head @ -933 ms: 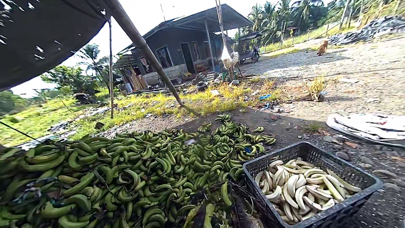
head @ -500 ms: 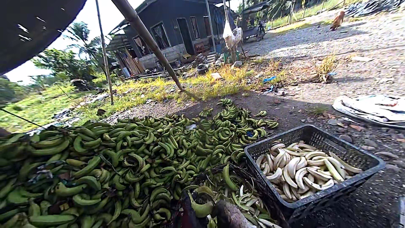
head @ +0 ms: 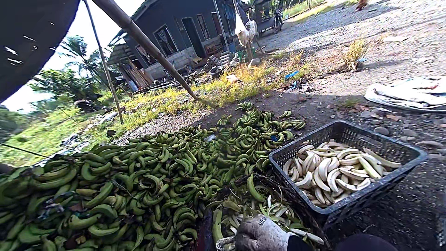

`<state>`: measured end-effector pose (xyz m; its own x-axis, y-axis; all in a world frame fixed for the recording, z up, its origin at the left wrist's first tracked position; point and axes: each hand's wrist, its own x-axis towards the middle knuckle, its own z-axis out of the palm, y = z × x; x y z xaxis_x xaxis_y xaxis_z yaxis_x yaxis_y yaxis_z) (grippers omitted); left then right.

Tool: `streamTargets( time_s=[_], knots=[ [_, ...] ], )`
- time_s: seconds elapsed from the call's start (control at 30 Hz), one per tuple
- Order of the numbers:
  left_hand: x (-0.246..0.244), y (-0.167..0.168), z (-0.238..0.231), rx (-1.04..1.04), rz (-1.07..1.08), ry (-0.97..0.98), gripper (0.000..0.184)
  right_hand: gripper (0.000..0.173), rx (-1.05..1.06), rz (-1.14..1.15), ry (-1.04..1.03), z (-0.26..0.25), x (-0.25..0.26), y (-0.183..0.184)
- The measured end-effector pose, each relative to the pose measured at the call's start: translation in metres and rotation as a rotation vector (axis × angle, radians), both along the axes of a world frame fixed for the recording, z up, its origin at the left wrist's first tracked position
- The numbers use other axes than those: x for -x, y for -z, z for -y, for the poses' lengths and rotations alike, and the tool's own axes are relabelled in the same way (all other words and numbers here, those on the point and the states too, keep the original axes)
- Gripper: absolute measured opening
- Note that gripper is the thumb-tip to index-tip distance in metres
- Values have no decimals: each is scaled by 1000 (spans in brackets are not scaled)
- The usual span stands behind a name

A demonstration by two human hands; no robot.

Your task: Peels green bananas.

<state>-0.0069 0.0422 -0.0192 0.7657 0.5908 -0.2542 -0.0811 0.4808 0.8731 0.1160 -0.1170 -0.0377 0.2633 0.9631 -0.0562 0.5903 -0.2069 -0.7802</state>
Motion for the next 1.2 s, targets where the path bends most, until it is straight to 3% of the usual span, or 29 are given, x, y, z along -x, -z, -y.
streamTargets(
  time_s=[0.1, 0.23, 0.33, 0.43, 0.53, 0.6, 0.73, 0.87, 1.0, 1.1, 1.2],
  knots=[
    [-6, -4, 17, 6, -112, 13, 43, 48, 47, 83, 25, -5, -1, -2],
    [-2, 5, 34, -129, -125, 26, 47, 59, 177, 162, 416, -12, -20, 4],
    [-1, 14, 31, 33, 17, 33, 45, 60, 219, 37, 608, -6, -34, 0],
    [4, 43, 2, 16, 131, 12, 40, 59, 122, -171, 453, 0, -20, -6],
    [-2, 34, -1, -229, -5, -161, 41, 56, 106, -279, 188, 1, 2, -6],
    [-5, 28, 3, -323, -83, -232, 42, 53, 66, -263, 117, 2, 12, -6],
    [-8, 31, 17, -321, -109, -230, 32, 49, 11, -94, 183, -2, 4, -2],
    [-11, 23, 17, -551, -262, -286, 38, 46, -109, -103, 288, 3, -3, -9],
    [-18, 25, 4, -576, -61, -430, 36, 47, -27, -79, 118, 2, 5, -13],
    [-12, 11, 22, -470, -78, -310, 35, 50, -36, 23, 189, -4, 0, -6],
    [-5, 17, 31, -258, -123, -57, 33, 57, -26, 201, 440, -6, -18, -11]
  ],
)
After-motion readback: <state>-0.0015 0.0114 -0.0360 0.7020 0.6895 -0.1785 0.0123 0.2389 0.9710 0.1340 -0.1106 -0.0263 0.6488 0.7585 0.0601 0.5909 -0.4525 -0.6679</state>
